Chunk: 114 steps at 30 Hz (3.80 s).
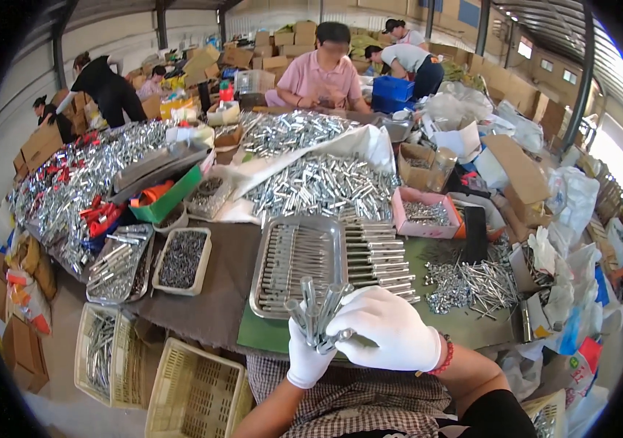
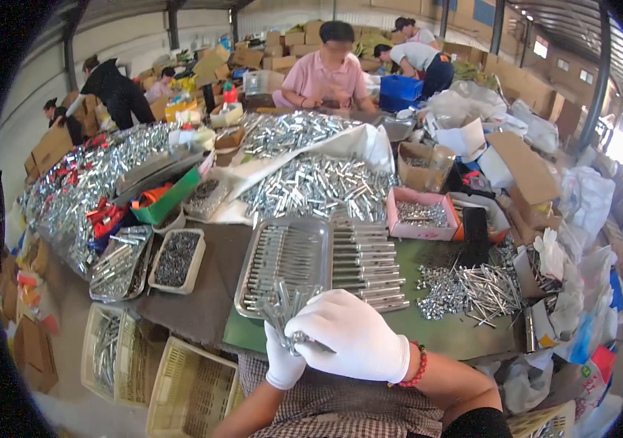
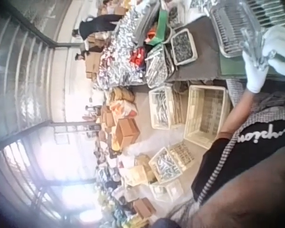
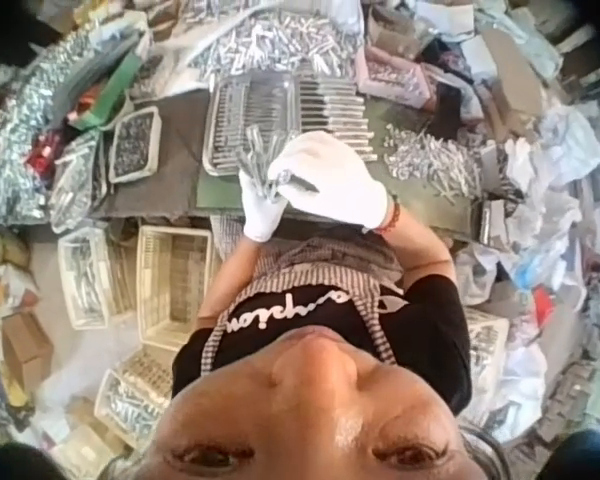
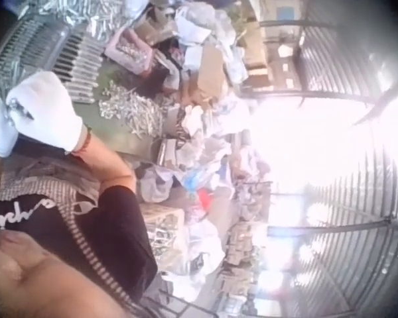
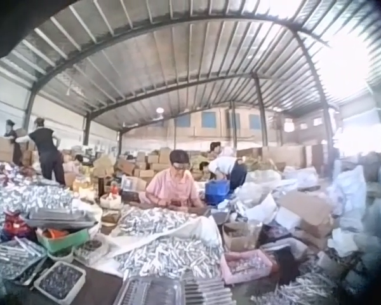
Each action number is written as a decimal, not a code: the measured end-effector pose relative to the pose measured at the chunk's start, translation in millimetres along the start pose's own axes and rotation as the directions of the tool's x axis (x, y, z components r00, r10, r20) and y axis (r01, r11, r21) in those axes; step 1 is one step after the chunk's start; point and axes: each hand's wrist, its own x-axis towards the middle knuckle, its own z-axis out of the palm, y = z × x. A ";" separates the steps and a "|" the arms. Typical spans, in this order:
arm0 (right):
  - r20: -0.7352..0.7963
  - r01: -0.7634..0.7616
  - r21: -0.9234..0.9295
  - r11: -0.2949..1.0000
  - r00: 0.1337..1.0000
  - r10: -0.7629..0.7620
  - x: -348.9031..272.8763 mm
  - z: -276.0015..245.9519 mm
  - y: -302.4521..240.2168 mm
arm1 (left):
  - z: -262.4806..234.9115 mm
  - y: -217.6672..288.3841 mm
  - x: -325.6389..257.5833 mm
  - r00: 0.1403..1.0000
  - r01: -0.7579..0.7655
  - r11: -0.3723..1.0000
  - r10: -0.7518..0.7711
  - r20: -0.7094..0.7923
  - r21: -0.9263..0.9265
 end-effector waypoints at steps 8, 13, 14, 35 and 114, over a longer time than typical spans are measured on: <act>-0.008 -0.079 0.166 0.983 0.997 0.081 -14.8 8.1 17.9 | 2.6 -4.3 0.5 0.977 0.198 0.961 -0.209 -0.041 -0.192; -0.101 -0.248 0.093 0.964 0.961 0.257 -39.6 1.7 1.2 | 0.2 3.0 -2.5 0.990 0.069 0.998 -0.068 -0.120 0.005; -0.184 -0.293 0.114 0.949 0.933 0.310 -48.4 6.0 4.4 | 1.4 0.9 -4.4 0.994 0.063 0.998 -0.061 -0.091 0.028; -0.500 -0.425 0.116 0.898 0.756 0.422 -124.9 -13.4 25.8 | 116.3 23.6 2.5 0.804 0.018 0.993 0.054 0.593 -0.116; -0.292 -0.488 -0.108 0.866 0.848 0.442 -105.0 -29.2 220.0 | 93.8 40.6 136.4 0.633 -0.705 0.466 0.075 0.770 0.535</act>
